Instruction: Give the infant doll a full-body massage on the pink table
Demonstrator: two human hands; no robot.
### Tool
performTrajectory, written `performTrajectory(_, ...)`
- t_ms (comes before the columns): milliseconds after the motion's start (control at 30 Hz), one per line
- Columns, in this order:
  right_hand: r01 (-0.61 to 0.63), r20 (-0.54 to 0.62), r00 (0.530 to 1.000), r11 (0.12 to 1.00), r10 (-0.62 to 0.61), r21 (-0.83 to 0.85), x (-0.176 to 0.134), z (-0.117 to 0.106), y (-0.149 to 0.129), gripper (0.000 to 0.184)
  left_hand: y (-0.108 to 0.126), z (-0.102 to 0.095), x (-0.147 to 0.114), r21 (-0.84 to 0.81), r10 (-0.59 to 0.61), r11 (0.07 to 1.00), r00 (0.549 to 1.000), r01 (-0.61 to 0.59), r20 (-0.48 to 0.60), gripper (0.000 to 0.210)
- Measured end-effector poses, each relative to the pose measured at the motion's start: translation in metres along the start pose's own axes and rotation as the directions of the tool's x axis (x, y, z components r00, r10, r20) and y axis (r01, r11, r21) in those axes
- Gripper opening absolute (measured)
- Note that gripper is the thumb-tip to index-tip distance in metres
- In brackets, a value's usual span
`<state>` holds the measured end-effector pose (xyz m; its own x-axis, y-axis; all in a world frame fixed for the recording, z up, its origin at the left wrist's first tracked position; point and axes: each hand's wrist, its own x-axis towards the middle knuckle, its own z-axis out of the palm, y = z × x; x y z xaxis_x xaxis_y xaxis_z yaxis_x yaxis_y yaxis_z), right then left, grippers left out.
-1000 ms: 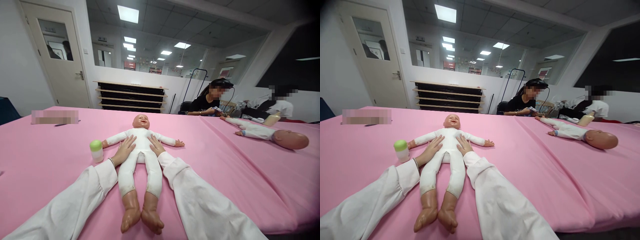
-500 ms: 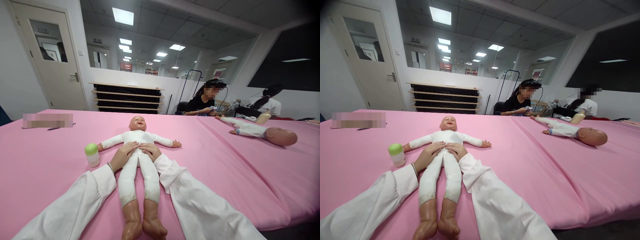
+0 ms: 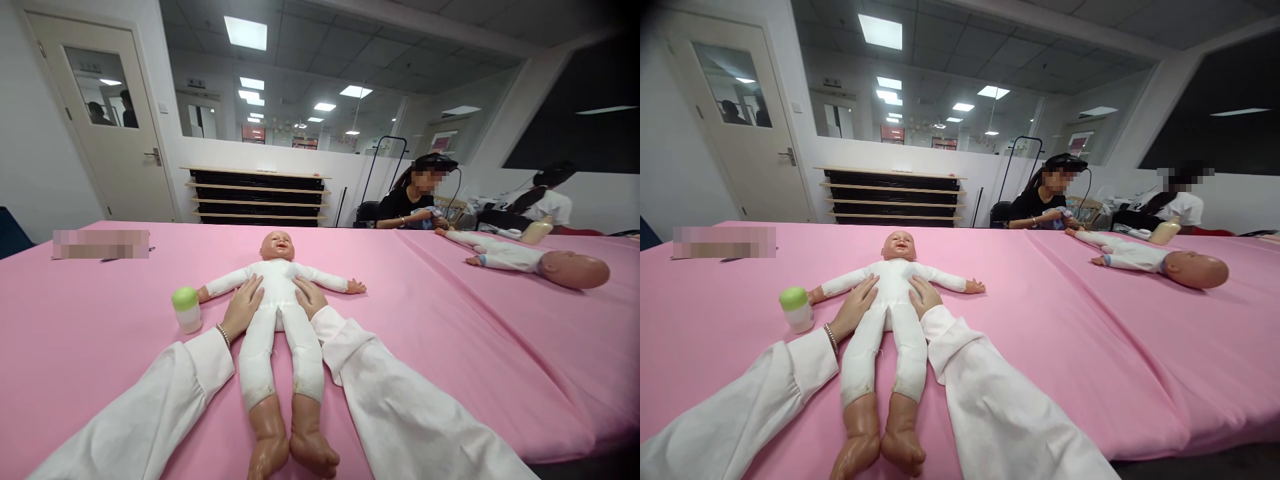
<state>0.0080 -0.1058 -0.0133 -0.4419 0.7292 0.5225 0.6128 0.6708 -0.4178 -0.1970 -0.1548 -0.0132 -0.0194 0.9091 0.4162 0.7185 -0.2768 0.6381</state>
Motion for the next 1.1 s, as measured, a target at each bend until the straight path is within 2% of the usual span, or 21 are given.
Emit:
performTrajectory(100, -0.021, -0.051, 0.998, 1.000, 0.021, 0.005, -0.002, -0.002, -0.001, 0.047, 0.002, -0.004, -0.002, 0.024, 0.007, 1.000, 0.985, -0.003, -0.170, 0.039)
performTrajectory(167, 0.013, -0.049, 0.999, 1.000, -0.012, 0.018, -0.003, -0.003, -0.003, 0.048, 0.005, -0.006, -0.004, 0.038, 0.077, 0.997, 0.970, -0.070, -0.232, 0.036)
performTrajectory(300, 0.137, 0.017, 0.990, 0.989, -0.139, 0.061, -0.005, -0.002, -0.008, 0.045, 0.012, -0.007, -0.007, 0.013, 0.316, 0.947, 0.929, -0.320, -0.195, 0.030)
performTrajectory(400, 0.202, 0.074, 0.975, 0.976, -0.209, 0.086, -0.005, -0.002, -0.012, 0.045, 0.015, -0.006, -0.008, -0.027, 0.394, 0.917, 0.914, -0.398, -0.093, 0.029)
performTrajectory(600, 0.228, 0.161, 0.957, 0.970, -0.240, 0.088, 0.000, -0.003, -0.010, 0.047, 0.016, -0.006, -0.006, -0.135, 0.338, 0.936, 0.936, -0.324, 0.097, 0.036)
performTrajectory(767, 0.191, 0.200, 0.960, 0.980, -0.198, 0.056, 0.003, -0.005, -0.005, 0.046, 0.009, -0.005, -0.002, -0.121, 0.264, 0.962, 0.942, -0.243, 0.209, 0.044)
performTrajectory(933, 0.109, 0.169, 0.979, 0.994, -0.110, 0.016, 0.002, -0.002, -0.002, 0.045, 0.001, -0.002, 0.000, -0.065, 0.125, 0.991, 0.975, -0.115, 0.182, 0.048)
performTrajectory(1100, 0.045, 0.092, 0.995, 0.999, -0.045, 0.004, 0.001, 0.000, -0.003, 0.046, -0.004, 0.001, 0.002, -0.059, 0.088, 0.995, 0.995, -0.085, 0.046, 0.045)
